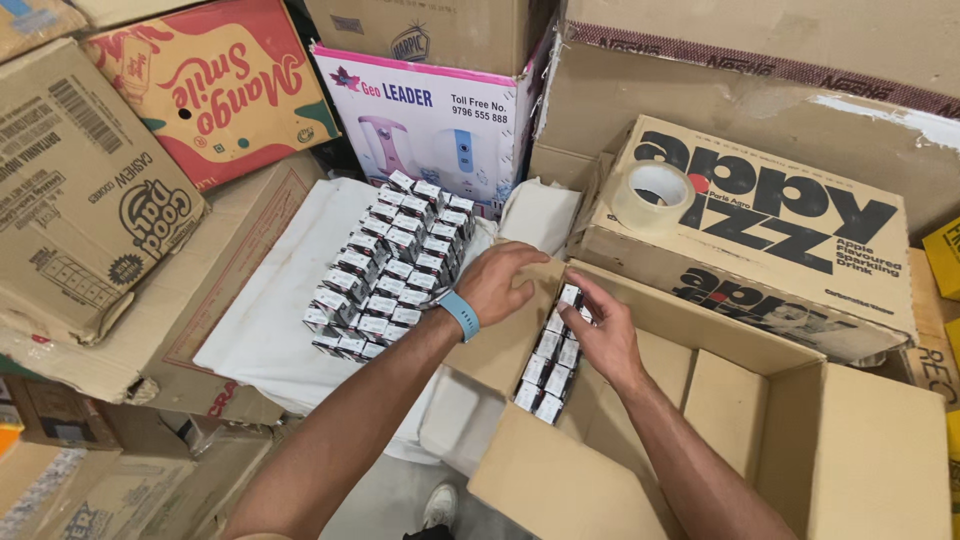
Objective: The person opens a cardboard box and systematically places small rectangular packages into it. They arrange the packages in neat rows, filling the box from one side to the other.
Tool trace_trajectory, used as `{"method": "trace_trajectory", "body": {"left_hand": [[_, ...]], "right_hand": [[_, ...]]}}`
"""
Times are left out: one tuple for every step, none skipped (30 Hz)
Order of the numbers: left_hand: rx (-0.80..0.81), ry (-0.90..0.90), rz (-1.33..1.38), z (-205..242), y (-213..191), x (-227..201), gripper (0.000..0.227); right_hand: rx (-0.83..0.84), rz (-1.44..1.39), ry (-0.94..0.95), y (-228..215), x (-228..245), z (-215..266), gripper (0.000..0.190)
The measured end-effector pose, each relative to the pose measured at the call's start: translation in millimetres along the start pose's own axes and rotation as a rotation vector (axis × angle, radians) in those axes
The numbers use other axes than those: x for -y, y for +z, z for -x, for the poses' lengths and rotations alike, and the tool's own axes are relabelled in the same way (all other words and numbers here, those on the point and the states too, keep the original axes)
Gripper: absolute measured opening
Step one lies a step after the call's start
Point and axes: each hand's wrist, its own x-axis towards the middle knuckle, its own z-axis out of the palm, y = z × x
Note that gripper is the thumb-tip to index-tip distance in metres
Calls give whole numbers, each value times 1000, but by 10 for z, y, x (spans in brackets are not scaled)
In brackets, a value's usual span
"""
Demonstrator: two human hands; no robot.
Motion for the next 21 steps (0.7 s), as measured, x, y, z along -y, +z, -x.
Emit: {"method": "trace_trajectory", "body": {"left_hand": [[6,8,-2,1,-55,169,45],[-18,29,-28,-2,-111,341,44],[-40,48,-52,-4,-165,517,42],[-31,56,-50,27,-282,606,42],[-42,58,-59,60,-395,693,41],[-54,60,-68,91,-508,780,40],[-48,68,-66,130,-584,875,40],[-55,55,-89,168,-660,969,41],[-63,41,-113,210,-739,1063,42],[-59,46,-112,244,-813,1162,42],[-59,22,-154,285,-879,1258,43],[-60,-2,-197,326,-943,1352,45],[-55,2,-194,381,-995,1431,45],[-46,-70,-230,433,-1046,1506,46],[-43,-138,-268,441,-1105,1580,47],[-44,-129,-266,480,-1150,1596,47],[-44,-192,-268,513,-1194,1615,46],[-44,-256,-271,548,-1234,1637,45],[-40,-251,-267,538,-1270,1664,45],[-34,-277,-281,531,-1298,1693,43],[-23,-308,-294,554,-1311,1718,41]], "right_hand": [[-10,-2,-2,89,50,-19,53],[7,61,-27,180,99,-42,53],[22,126,-48,274,148,-59,54],[11,124,-45,398,148,-108,54],[26,142,-62,517,146,-155,55],[40,159,-79,636,144,-202,55],[31,160,-78,758,166,-240,55],[37,167,-58,878,189,-280,55],[45,175,-38,1001,212,-321,56],[38,174,-37,1120,258,-339,56],[43,184,-27,1236,300,-349,56],[48,194,-16,1349,342,-358,56],[41,195,-13,1466,294,-410,56],[41,193,4,1578,248,-462,55],[40,192,13,1672,216,-552,54],[32,195,9,1761,161,-605,54],[46,213,29,1848,106,-663,54],[61,230,50,1934,45,-720,55],[54,232,53,2003,-17,-791,55],[60,265,40,2069,-88,-859,55],[69,297,33,2138,-173,-897,55]]}}
